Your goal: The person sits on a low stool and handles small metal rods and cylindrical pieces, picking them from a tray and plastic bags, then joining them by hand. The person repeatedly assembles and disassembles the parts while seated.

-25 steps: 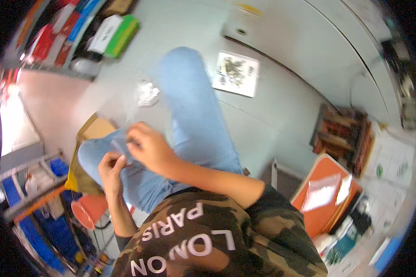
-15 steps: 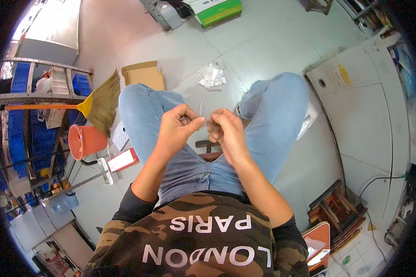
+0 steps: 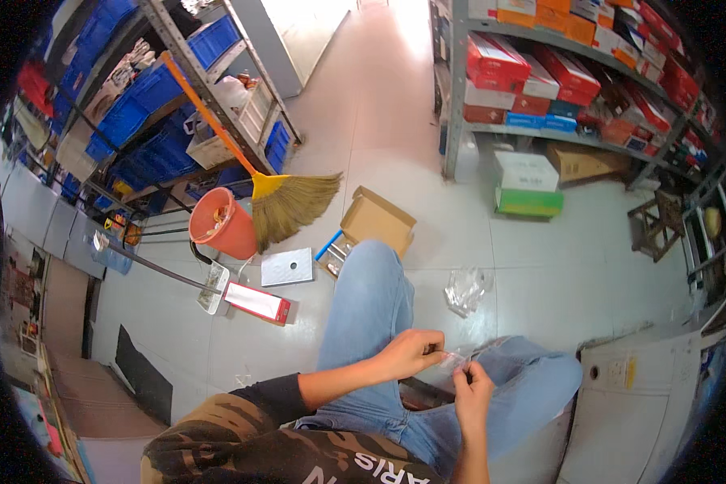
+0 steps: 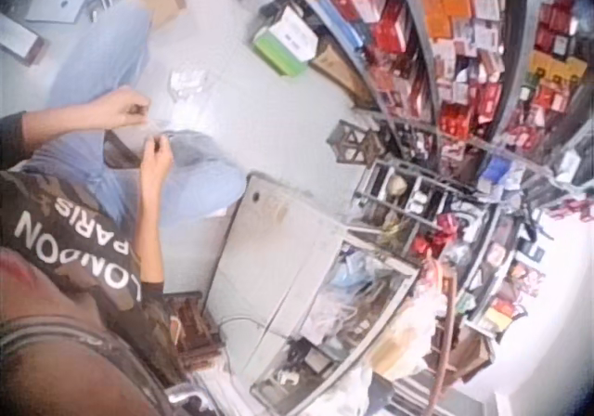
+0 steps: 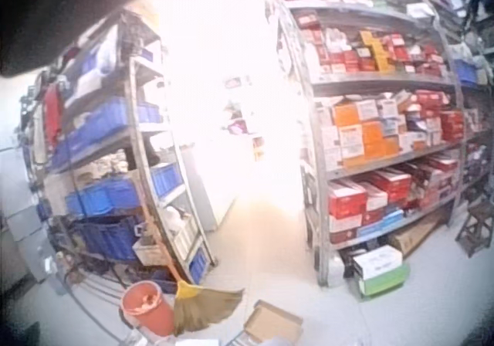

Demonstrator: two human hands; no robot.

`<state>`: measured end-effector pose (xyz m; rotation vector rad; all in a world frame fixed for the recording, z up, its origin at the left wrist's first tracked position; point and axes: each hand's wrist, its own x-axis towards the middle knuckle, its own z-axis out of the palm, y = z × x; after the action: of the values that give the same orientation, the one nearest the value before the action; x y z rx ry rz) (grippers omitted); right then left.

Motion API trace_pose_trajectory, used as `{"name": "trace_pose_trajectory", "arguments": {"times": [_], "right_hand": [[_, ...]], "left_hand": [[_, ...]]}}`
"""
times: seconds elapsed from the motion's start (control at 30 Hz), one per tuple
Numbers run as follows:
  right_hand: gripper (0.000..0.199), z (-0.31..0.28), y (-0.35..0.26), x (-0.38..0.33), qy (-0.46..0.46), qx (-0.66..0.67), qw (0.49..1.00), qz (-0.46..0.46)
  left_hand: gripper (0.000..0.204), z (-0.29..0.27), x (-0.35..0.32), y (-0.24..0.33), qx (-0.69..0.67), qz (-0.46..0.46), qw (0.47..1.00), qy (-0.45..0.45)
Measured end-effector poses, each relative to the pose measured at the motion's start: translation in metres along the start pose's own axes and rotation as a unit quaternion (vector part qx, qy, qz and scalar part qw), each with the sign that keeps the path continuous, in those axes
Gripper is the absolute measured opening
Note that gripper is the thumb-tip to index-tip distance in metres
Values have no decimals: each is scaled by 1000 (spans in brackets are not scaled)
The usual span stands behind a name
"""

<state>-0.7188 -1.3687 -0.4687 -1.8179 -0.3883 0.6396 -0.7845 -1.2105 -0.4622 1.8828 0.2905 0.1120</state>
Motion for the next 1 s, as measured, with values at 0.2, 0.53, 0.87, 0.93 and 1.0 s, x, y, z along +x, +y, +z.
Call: {"name": "trace_pose_trajectory", "arguments": {"times": [0.2,0.53,0.87,0.93,1.0], "right_hand": [[19,12,1,-1,-5,88,990,113],[42,-5,12,-7,-42,632,741,221],[46,7,-7,1,36,609,745,271],[36,6,-6,2,27,597,754,271],[21,5,-5,3,4,581,769,269]], "left_hand": [[12,15,-3,-11,144,124,975,112],[11,50,7,-39,58,21,990,126],[9,51,5,-32,5,-4,994,107],[8,52,5,-33,4,-12,995,103],[7,50,6,-33,-5,-36,995,91]]}}
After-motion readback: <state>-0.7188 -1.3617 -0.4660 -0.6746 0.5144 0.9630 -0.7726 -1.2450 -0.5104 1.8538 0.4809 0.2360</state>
